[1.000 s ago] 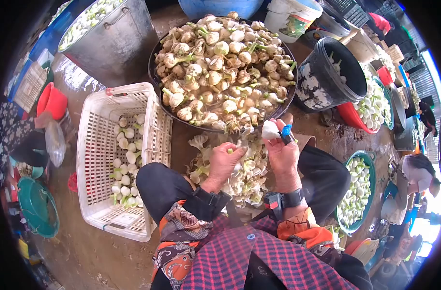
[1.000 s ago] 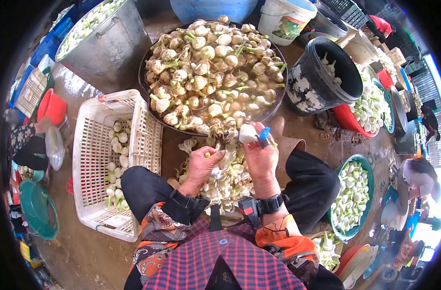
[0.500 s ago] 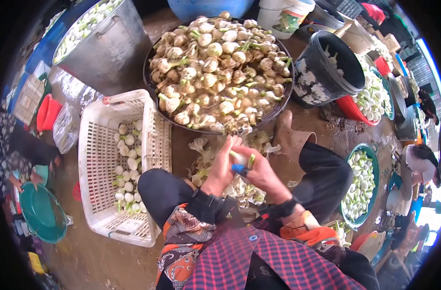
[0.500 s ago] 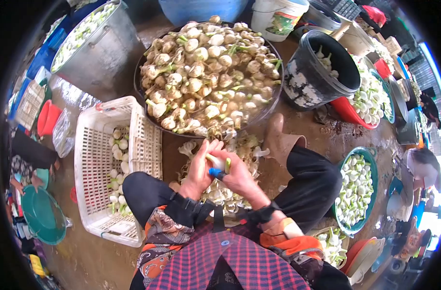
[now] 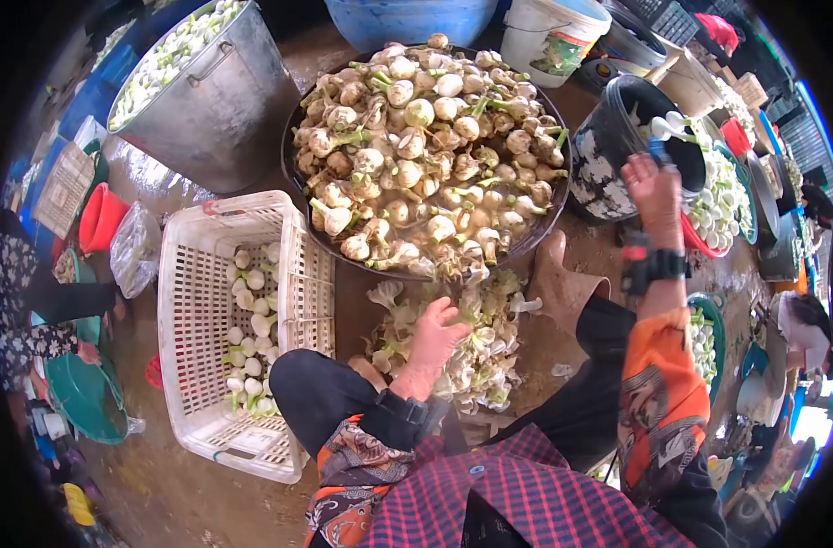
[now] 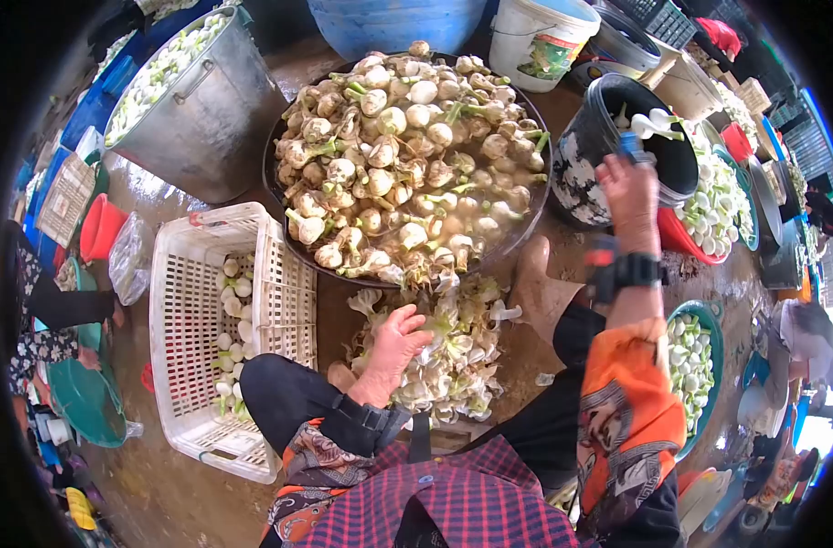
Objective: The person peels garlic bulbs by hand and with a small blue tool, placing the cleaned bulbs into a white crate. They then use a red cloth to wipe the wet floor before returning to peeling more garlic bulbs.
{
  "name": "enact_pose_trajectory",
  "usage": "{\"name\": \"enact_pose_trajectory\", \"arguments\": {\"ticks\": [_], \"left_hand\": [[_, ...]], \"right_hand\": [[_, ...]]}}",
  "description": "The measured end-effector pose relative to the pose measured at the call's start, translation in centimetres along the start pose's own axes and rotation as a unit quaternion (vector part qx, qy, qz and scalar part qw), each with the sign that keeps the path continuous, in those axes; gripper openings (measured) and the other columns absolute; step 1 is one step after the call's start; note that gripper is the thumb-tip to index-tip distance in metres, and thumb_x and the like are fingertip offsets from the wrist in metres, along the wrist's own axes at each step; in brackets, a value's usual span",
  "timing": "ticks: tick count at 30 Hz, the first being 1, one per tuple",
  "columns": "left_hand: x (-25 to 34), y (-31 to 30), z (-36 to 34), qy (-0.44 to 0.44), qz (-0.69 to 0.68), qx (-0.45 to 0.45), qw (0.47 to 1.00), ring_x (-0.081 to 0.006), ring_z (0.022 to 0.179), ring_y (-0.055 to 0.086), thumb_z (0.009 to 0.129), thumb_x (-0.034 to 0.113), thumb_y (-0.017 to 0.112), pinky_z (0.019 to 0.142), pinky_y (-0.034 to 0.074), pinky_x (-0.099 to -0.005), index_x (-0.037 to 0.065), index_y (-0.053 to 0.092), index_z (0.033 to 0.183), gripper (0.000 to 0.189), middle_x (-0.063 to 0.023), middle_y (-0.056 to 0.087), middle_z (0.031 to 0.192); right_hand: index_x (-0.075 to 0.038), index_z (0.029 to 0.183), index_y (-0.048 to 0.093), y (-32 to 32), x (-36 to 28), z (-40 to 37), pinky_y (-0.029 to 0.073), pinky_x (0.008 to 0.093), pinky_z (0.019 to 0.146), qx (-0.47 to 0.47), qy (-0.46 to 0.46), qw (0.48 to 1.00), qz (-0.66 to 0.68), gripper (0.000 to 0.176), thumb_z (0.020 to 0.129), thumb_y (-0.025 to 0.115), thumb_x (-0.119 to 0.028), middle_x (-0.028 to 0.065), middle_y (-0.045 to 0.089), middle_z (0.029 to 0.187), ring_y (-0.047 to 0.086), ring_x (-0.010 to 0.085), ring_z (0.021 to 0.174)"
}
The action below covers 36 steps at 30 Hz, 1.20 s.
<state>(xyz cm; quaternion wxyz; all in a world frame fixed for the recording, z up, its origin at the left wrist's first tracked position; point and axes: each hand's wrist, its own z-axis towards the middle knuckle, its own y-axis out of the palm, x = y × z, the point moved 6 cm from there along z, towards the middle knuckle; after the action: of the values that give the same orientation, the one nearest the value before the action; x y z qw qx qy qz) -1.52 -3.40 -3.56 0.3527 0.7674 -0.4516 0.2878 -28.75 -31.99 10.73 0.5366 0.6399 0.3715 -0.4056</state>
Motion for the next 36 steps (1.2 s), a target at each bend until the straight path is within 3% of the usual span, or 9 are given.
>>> {"name": "enact_pose_trajectory", "arguments": {"ticks": [3,7,19,21,24,27,29,32,36], "left_hand": [[-1.5,0.3,0.8,-0.005,-0.018,-0.028,0.999,-0.0189,0.102,0.054,0.073,0.005,0.066,0.081,0.047,-0.0265,-0.006,0.038,0.127,0.061,-0.0216,0.048,0.123],[-2.4,-0.1,1.6,0.006,0.004,-0.041,0.999,-0.0116,0.079,0.061,0.079,0.011,0.064,0.066,0.048,-0.0238,-0.003,0.047,0.119,0.045,-0.0082,0.060,0.105],[-1.9,1.1,3.3,0.093,-0.005,-0.008,0.996,-0.0119,0.069,0.057,0.073,0.010,0.064,0.062,0.048,-0.0258,-0.002,0.057,0.099,0.029,-0.0063,0.060,0.077],[-1.8,0.6,4.2,0.326,0.173,0.159,0.916,-0.0186,0.074,0.056,0.064,0.011,0.068,0.067,0.049,-0.0282,0.001,0.051,0.117,0.056,-0.0146,0.055,0.099],[2.1,1.1,0.6,0.239,0.153,0.046,0.958,-0.0289,0.101,0.049,0.057,0.010,0.070,0.078,0.048,-0.0336,0.013,0.014,0.142,0.102,-0.0182,0.023,0.132],[0.9,2.6,2.1,0.366,0.170,0.067,0.912,-0.0286,0.082,0.055,0.052,0.008,0.071,0.069,0.047,-0.0367,0.008,0.029,0.132,0.090,-0.0183,0.042,0.117],[1.8,2.0,0.9,0.196,0.057,-0.070,0.976,-0.0277,0.071,0.056,0.051,0.007,0.071,0.062,0.044,-0.0381,0.004,0.038,0.116,0.073,-0.0151,0.054,0.092],[2.9,0.8,0.1,0.331,0.007,0.084,0.940,-0.0270,0.073,0.050,0.057,0.009,0.066,0.059,0.041,-0.0384,-0.001,0.036,0.100,0.054,-0.0181,0.047,0.082],[2.8,0.5,0.6,0.431,0.077,0.248,0.864,-0.0412,0.079,0.049,0.060,0.011,0.064,0.068,0.042,-0.0450,-0.004,0.031,0.104,0.057,-0.0248,0.042,0.093]], "right_hand": [[-0.001,0.101,0.059,6.8,8.0,-6.9,0.043,0.0322,0.086,-0.111,0.042,0.894,-0.431,0.026,0.087,0.047,-0.020,0.0047,0.061,0.089,0.058,0.0220,0.093],[-0.013,0.112,0.055,8.2,20.1,-13.1,0.040,0.0501,0.081,-0.330,-0.027,0.503,-0.798,0.041,0.071,0.051,-0.011,0.0159,0.062,0.102,0.059,0.0315,0.097],[0.000,0.081,0.062,7.7,18.7,-9.3,0.046,0.0395,0.067,-0.272,-0.075,0.598,-0.750,0.017,0.069,0.050,-0.006,0.0230,0.062,0.079,0.061,0.0341,0.077],[0.003,0.087,0.063,9.2,14.3,-12.2,0.046,0.0353,0.068,-0.311,-0.129,0.697,-0.633,0.023,0.069,0.049,-0.001,0.0194,0.063,0.075,0.062,0.0270,0.073],[0.004,0.090,0.060,8.6,11.5,-14.5,0.044,0.0299,0.078,-0.365,-0.122,0.712,-0.587,0.031,0.064,0.045,0.005,0.0154,0.063,0.082,0.058,0.0223,0.080],[0.003,0.103,0.058,9.2,10.9,-18.1,0.042,0.0274,0.082,-0.419,0.001,0.788,-0.451,0.040,0.065,0.047,0.004,0.0082,0.061,0.091,0.057,0.0189,0.085],[0.001,0.106,0.057,10.1,10.2,-20.0,0.043,0.0269,0.078,-0.501,-0.028,0.787,-0.358,0.040,0.080,0.063,-0.029,0.0056,0.059,0.093,0.054,0.0154,0.089],[0.001,0.115,0.054,10.6,12.4,-21.8,0.044,0.0273,0.080,-0.433,0.056,0.892,-0.118,0.051,0.082,0.063,-0.037,0.0091,0.059,0.099,0.054,0.0159,0.092],[0.001,0.115,0.054,11.9,14.2,-23.6,0.044,0.0274,0.080,-0.379,-0.018,0.892,-0.247,0.047,0.082,0.060,-0.032,0.0097,0.060,0.099,0.055,0.0162,0.091]]}}
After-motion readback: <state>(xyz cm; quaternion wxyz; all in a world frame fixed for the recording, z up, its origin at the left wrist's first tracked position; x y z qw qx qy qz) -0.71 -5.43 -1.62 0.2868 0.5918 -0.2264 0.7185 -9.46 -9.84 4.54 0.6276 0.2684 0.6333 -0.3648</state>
